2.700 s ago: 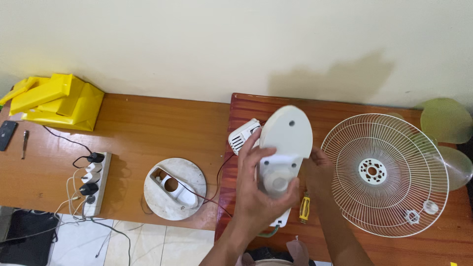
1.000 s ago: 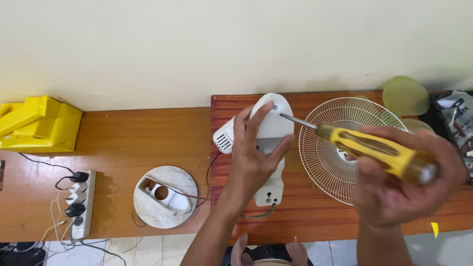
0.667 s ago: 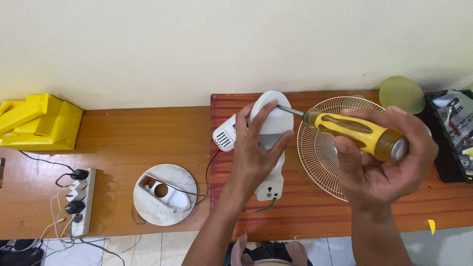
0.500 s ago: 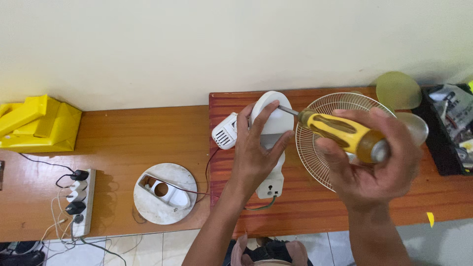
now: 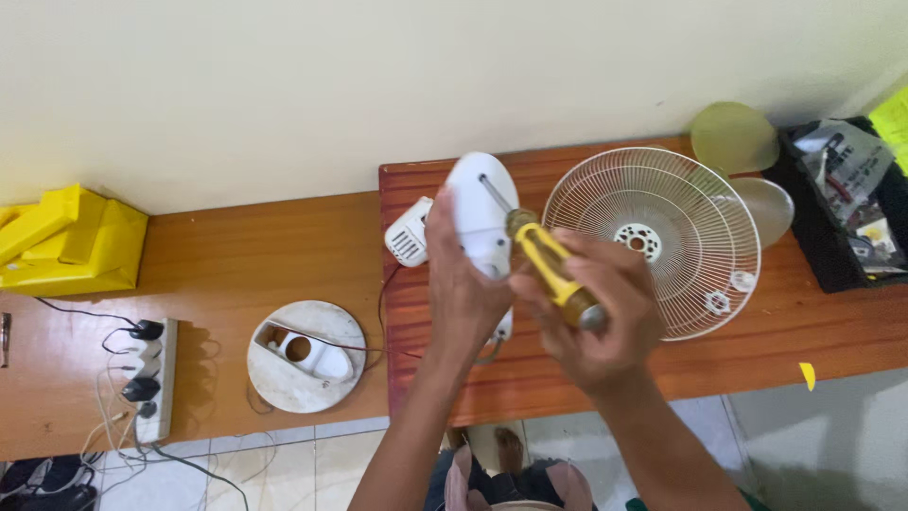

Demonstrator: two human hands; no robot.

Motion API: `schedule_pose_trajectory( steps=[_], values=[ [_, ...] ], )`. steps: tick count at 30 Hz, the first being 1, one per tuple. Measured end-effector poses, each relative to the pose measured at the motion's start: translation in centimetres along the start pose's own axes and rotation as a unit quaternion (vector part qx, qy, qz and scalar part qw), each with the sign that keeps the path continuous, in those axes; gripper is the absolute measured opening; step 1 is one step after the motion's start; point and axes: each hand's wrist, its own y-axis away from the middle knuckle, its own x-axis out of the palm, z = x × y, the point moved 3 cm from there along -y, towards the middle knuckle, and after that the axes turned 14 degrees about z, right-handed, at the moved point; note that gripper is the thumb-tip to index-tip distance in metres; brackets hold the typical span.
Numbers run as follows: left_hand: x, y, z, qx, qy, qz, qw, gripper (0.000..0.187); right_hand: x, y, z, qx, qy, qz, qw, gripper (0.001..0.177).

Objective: The person disassembles a white electric fan on a wooden table. They remove the front grille, unscrew and remove the fan blades, detach the motor housing from the stand, and open the base casing with a screwdriver. The person then begins to reassemble the motor housing onto the stand.

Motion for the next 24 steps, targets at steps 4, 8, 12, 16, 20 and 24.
schedule_pose_trajectory(
  steps=[4,8,12,16,20,24],
  values=[
    [2.8,3.9,0.8,-0.013,-0.028,-0.05,0.998,0.115,-1.5,4.8,0.2,0.031,-0.027,0.007,0.999,0.051],
    [5.2,7.4,2.1,0.008,-0.008,-0.086,0.996,0.113,-2.5,9.9,0.3,0.11,-0.202,-0.022,0.973,0.041],
    [7.0,9.5,5.0,0.026,0.0,-0.108,0.994,0.116,-0.9,13.9,-0.9,0.188,-0.301,-0.024,0.934,0.034],
    [7.4,10.9,9.0,0.024,-0.009,-0.108,0.994,0.116,0.7,16.8,-1.9,0.285,-0.355,0.003,0.89,0.025],
    [7.4,11.2,12.9,0.032,-0.114,-0.112,0.987,0.12,3.0,17.8,-3.2,0.394,-0.482,0.091,0.778,0.031],
    [7.2,10.9,16.4,0.026,-0.138,-0.124,0.982,0.117,5.6,17.2,-4.0,0.48,-0.473,0.136,0.726,0.047]
  ],
)
